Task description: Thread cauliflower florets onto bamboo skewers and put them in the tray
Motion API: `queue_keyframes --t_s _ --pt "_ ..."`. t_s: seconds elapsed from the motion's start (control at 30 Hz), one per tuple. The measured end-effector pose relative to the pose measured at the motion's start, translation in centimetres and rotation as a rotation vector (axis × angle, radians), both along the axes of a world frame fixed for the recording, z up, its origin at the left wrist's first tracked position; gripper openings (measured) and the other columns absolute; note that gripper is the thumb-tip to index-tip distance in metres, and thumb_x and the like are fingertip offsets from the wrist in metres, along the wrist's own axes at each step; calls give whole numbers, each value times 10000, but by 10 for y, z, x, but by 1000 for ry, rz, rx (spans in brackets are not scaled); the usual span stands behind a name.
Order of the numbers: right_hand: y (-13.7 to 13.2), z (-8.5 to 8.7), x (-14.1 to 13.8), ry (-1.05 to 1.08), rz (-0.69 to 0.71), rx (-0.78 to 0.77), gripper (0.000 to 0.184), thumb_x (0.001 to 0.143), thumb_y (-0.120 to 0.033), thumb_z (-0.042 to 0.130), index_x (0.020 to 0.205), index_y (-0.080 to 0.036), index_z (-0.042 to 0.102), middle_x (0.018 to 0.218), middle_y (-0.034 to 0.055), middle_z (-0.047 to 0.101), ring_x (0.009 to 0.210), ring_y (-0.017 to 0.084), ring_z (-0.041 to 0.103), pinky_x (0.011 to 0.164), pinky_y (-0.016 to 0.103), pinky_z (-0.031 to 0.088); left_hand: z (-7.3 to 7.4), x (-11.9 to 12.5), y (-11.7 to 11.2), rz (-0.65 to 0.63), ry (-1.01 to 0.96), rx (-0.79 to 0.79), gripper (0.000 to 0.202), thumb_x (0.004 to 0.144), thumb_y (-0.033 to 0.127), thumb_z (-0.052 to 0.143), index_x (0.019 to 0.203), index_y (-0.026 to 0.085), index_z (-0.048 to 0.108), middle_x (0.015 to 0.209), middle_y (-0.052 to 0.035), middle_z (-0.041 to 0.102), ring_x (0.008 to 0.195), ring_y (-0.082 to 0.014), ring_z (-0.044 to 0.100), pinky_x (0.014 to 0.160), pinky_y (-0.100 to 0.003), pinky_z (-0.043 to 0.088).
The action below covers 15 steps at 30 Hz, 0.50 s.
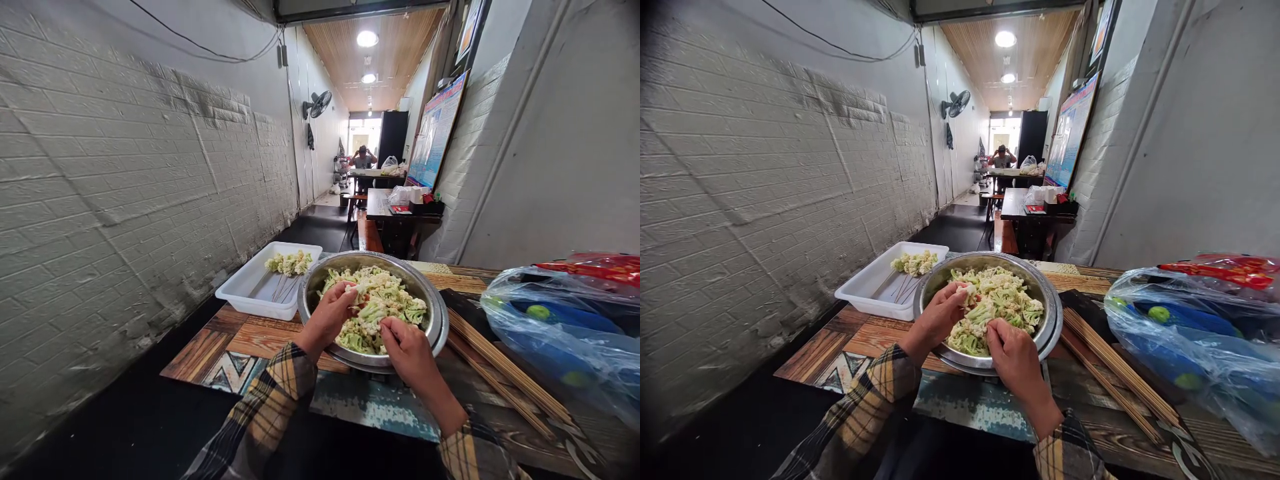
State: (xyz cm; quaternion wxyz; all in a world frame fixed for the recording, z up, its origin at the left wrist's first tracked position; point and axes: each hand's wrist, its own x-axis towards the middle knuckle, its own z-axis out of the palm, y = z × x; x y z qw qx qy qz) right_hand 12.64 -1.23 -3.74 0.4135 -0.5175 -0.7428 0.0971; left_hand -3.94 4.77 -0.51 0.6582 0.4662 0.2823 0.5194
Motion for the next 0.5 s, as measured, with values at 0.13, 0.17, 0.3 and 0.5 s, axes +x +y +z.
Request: queue_keyframes --t_s 0.13,0.17,0.3,0.5 --pt "-1 0 -1 20 -12 -11 303 958 -335 374 799 -198 593 709 25 665 690 191 623 635 278 356 2 2 -2 28 -5 52 288 716 369 718 870 160 595 797 -14 624 751 -133 612 636 -218 427" --pt "-2 0 -1 25 -15 -10 301 957 -332 376 797 -197 593 715 27 669 690 190 625 636 277 357 3 2 -2 27 -3 56 289 718 368 712 879 158 596 796 -19 628 739 -132 612 618 -214 414" --pt "-3 1 -1 20 -21 -4 290 950 -318 384 776 -200 584 690 19 656 666 181 619 614 268 351 2 2 -2 75 68 93 268 739 375 676 873 160 588 787 -28 642 691 -128 597 565 -213 379" --pt "-3 0 -2 -3 -60 20 297 947 -323 393 747 -203 576 663 20 650 658 182 618 615 267 350 -2 2 0 105 194 162 238 798 394 620 825 161 581 749 -22 628 668 -114 558 564 -210 370"
